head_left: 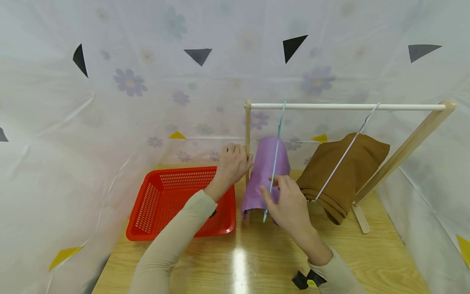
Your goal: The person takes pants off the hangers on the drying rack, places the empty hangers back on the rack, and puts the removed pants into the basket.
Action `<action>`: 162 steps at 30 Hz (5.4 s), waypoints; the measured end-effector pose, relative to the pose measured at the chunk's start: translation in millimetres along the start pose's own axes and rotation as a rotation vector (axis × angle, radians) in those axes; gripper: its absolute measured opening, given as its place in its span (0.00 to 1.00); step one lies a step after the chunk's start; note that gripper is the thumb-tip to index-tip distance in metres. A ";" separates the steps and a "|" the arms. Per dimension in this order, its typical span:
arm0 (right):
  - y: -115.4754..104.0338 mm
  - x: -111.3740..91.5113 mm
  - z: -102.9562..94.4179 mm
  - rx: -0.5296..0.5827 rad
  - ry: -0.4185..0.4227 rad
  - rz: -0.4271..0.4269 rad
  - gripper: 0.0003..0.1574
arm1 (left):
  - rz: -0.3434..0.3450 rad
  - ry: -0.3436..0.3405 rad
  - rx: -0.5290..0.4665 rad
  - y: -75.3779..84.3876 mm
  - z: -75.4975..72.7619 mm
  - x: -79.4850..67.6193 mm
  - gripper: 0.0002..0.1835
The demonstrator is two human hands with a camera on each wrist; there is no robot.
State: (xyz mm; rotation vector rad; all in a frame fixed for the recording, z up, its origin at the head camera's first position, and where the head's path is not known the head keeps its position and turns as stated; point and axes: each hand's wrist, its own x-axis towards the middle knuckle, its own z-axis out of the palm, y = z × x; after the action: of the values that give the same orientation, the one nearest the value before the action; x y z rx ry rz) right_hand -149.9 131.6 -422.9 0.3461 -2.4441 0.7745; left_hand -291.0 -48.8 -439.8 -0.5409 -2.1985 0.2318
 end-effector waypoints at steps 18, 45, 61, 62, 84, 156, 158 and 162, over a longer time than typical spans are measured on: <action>6.3 -10.3 -12.6 -0.089 0.061 0.059 0.14 | -0.016 -0.047 -0.011 -1.8 0.8 -0.6 0.21; 32.2 -2.1 -5.7 -0.268 0.384 -0.033 0.17 | -0.022 -0.065 -0.023 2.3 0.1 1.7 0.21; 47.0 9.1 -16.1 -0.301 0.435 -0.085 0.20 | -0.028 -0.054 -0.052 3.8 -0.1 4.1 0.20; 47.6 9.6 -16.9 -0.308 0.433 -0.089 0.21 | -0.030 -0.055 -0.052 4.0 -0.1 4.0 0.20; 52.4 17.9 -36.6 -0.268 0.448 -0.140 0.18 | -0.024 -0.075 -0.028 5.6 1.9 6.0 0.21; 68.4 -41.3 -85.5 -0.044 0.494 -0.077 0.20 | -0.034 -0.116 -0.058 3.7 3.6 4.9 0.21; 68.7 -43.3 -85.8 -0.051 0.497 -0.077 0.21 | -0.036 -0.120 -0.061 3.9 3.7 5.1 0.21; 69.0 -47.6 -86.6 -0.063 0.502 -0.082 0.25 | -0.036 -0.121 -0.062 4.3 3.5 5.4 0.20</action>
State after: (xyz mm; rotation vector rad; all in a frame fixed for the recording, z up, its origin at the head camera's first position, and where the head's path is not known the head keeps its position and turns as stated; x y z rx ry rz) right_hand -101.3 241.9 -422.1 0.1965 -1.9652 0.6543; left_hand -295.4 -42.4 -439.7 -0.5338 -2.3373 0.1817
